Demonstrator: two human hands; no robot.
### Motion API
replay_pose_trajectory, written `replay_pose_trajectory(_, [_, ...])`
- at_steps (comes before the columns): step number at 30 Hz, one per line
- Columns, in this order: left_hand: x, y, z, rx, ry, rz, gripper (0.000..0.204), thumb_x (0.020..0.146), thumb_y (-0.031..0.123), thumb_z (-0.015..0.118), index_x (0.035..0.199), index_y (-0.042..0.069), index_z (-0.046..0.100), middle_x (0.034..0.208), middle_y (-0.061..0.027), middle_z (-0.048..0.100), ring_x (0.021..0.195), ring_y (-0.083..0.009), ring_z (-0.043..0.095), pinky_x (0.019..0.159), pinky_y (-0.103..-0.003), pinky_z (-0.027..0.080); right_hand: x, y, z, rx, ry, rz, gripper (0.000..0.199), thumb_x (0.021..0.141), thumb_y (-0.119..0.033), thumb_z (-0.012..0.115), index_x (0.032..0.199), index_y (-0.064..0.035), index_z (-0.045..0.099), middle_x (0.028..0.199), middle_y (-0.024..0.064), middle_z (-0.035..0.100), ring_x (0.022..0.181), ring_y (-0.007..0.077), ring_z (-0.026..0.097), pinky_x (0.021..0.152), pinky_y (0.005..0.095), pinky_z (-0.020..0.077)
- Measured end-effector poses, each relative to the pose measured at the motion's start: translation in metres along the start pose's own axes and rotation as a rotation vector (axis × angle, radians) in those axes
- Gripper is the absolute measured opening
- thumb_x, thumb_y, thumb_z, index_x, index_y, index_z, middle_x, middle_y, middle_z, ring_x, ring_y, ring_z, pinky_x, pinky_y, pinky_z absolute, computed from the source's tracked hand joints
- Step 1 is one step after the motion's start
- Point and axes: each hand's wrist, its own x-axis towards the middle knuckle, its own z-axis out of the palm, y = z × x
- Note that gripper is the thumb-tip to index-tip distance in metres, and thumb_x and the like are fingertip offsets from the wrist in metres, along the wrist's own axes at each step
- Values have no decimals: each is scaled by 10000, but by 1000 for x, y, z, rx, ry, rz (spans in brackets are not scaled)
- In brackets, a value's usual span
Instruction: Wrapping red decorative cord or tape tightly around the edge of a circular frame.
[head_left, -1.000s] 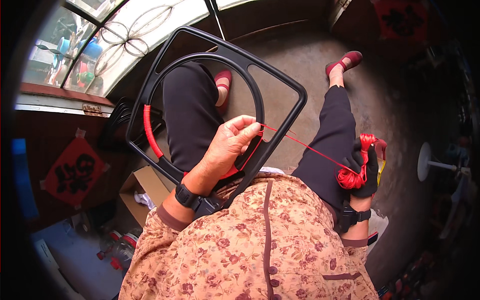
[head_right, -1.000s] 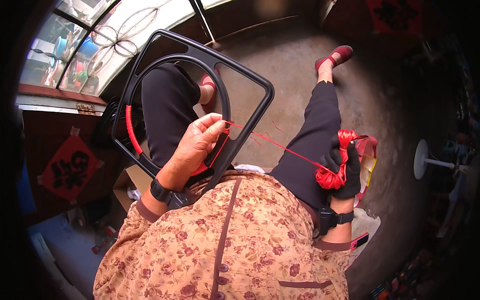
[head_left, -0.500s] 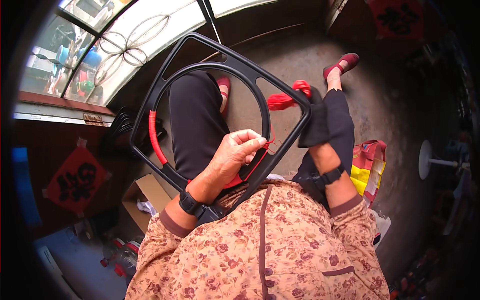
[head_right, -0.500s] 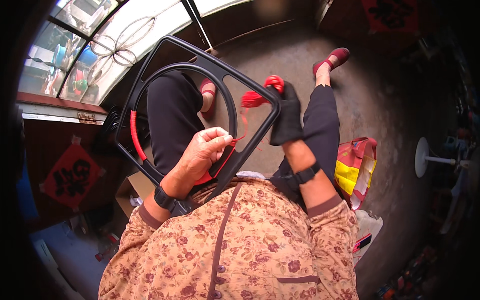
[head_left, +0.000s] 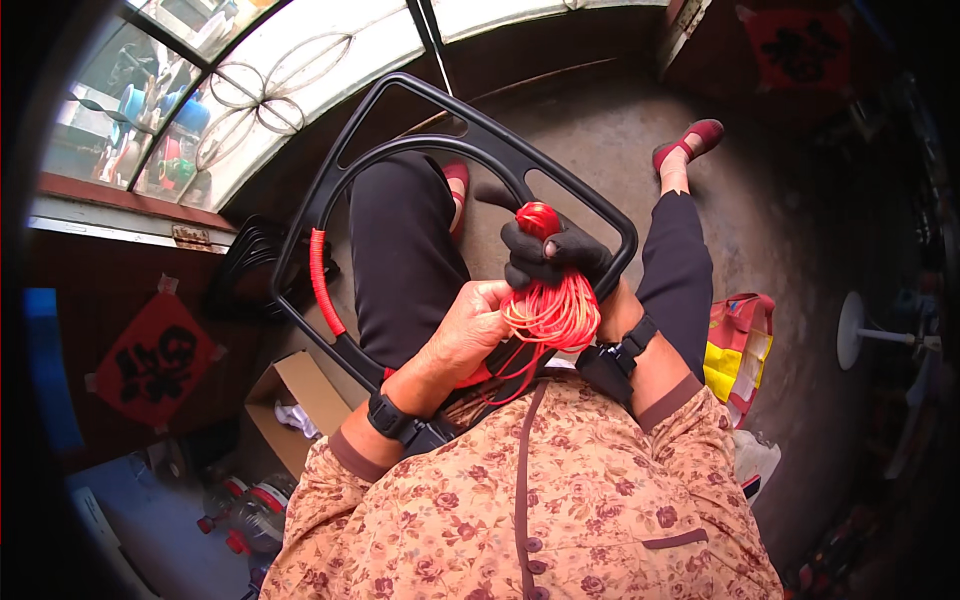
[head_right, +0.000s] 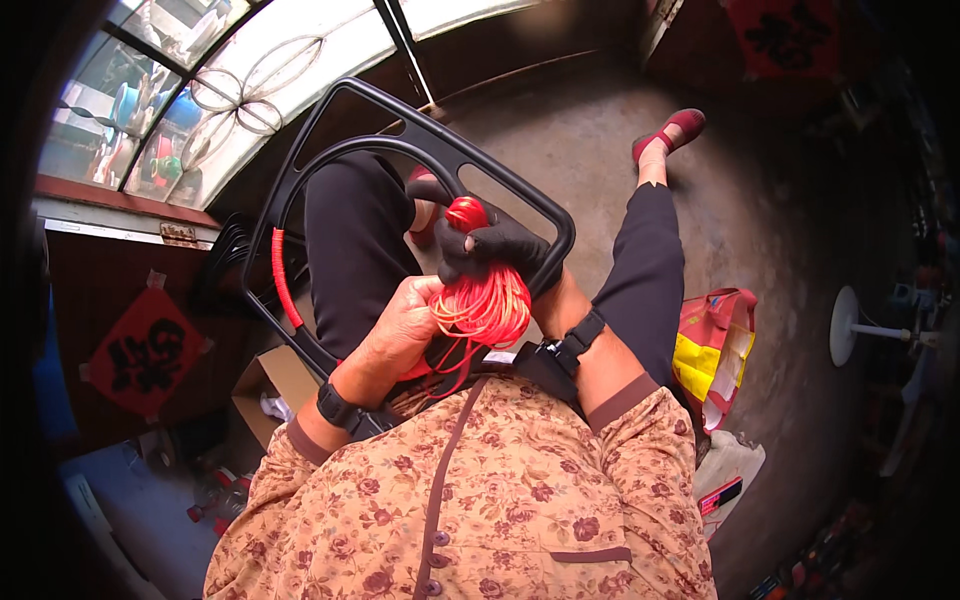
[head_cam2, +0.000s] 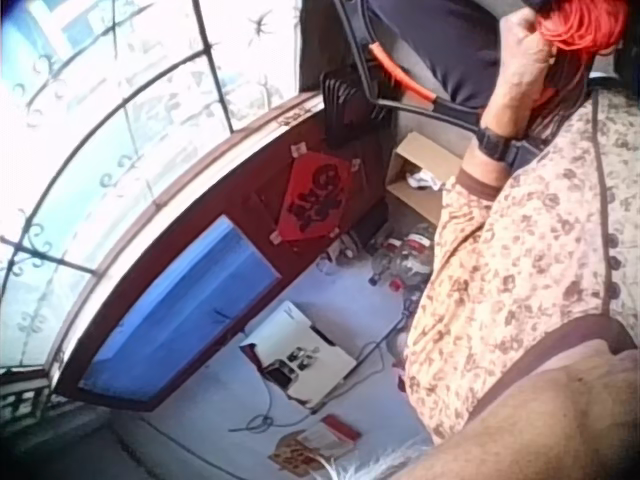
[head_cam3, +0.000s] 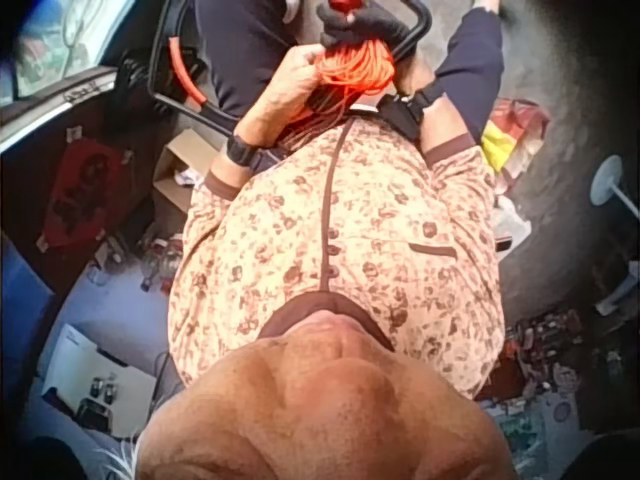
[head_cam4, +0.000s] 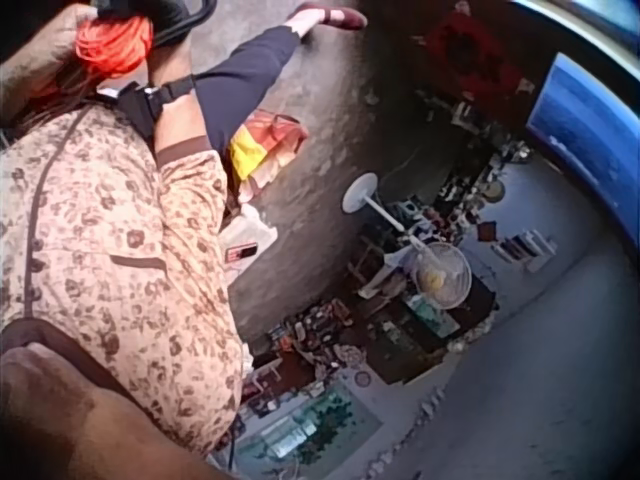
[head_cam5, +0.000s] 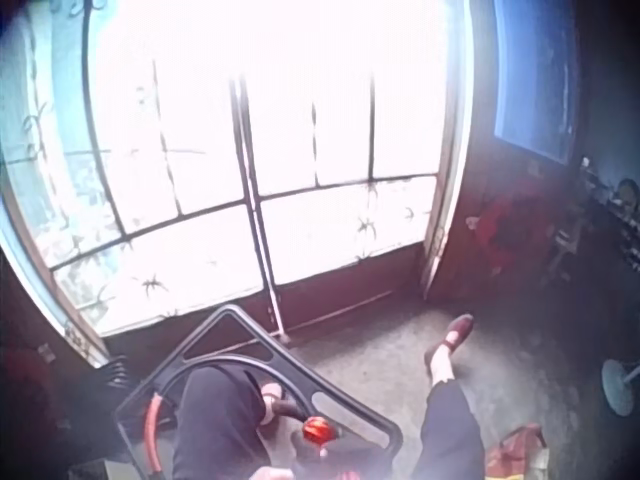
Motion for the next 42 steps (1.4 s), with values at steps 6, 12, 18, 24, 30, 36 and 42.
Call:
replay_pose_trajectory(6, [-2, 13, 3, 165, 38, 14, 246, 923, 237, 635, 1007, 9, 675, 835, 28, 659, 707, -12, 567, 606, -162, 440, -33, -13, 12, -56, 491, -1, 388, 942, -209, 550, 1253, 19, 498, 1159, 117, 595, 1110, 224, 567, 995, 344, 451])
replay_pose_trajectory(12, [1, 12, 5, 261, 147, -39, 198, 925, 231, 625, 898, 45, 689, 761, 66, 644, 560, 31, 401, 501, -137, 299, -112, -44, -5, -294, 705, -460, 397, 983, -357, 481, 1194, -24, 528, 1014, 91, 602, 953, 182, 584, 881, 323, 467])
replay_pose_trajectory(18, [2, 8, -2, 157, 194, -58, 147, 922, 195, 631, 934, 51, 653, 822, 29, 656, 577, 14, 462, 517, -140, 388, -185, -42, 35, 225, 556, -492, 417, 988, -356, 472, 1180, 10, 528, 775, 54, 507, 731, 178, 531, 787, 321, 449])
replay_pose_trajectory(24, [11, 1, -3, 27, 230, -19, 119, 903, 180, 658, 922, 64, 638, 676, 80, 541, 541, 21, 448, 473, -129, 332, -178, -35, 61, -59, 1028, -451, 396, 977, -337, 502, 1206, -18, 551, 828, 35, 578, 705, 173, 564, 755, 321, 482])
replay_pose_trajectory(30, [12, 0, -12, 5, 154, -101, 56, 889, 84, 638, 904, 46, 600, 752, 33, 576, 652, -28, 539, 622, -185, 512, -125, -46, -1, -1546, 1208, -126, 303, 887, -200, 636, 1119, -4, 623, 964, 45, 667, 867, 118, 621, 787, 241, 484])
replay_pose_trajectory(36, [12, 0, -8, -170, 37, -258, 97, 885, 121, 655, 916, 38, 616, 875, -35, 649, 829, -95, 629, 702, -224, 528, -16, -4, -23, -847, 774, -454, 279, 917, -162, 605, 1155, -17, 597, 1027, 22, 650, 937, 110, 609, 869, 241, 477])
replay_pose_trajectory(42, [4, 3, 6, -106, 102, -127, 264, 902, 159, 644, 1112, 3, 609, 1007, -58, 664, 899, -138, 645, 803, -262, 523, -4, 9, -2, -437, 266, -141, 423, 961, -304, 534, 1270, -17, 498, 1130, 38, 597, 991, 121, 574, 901, 304, 483])
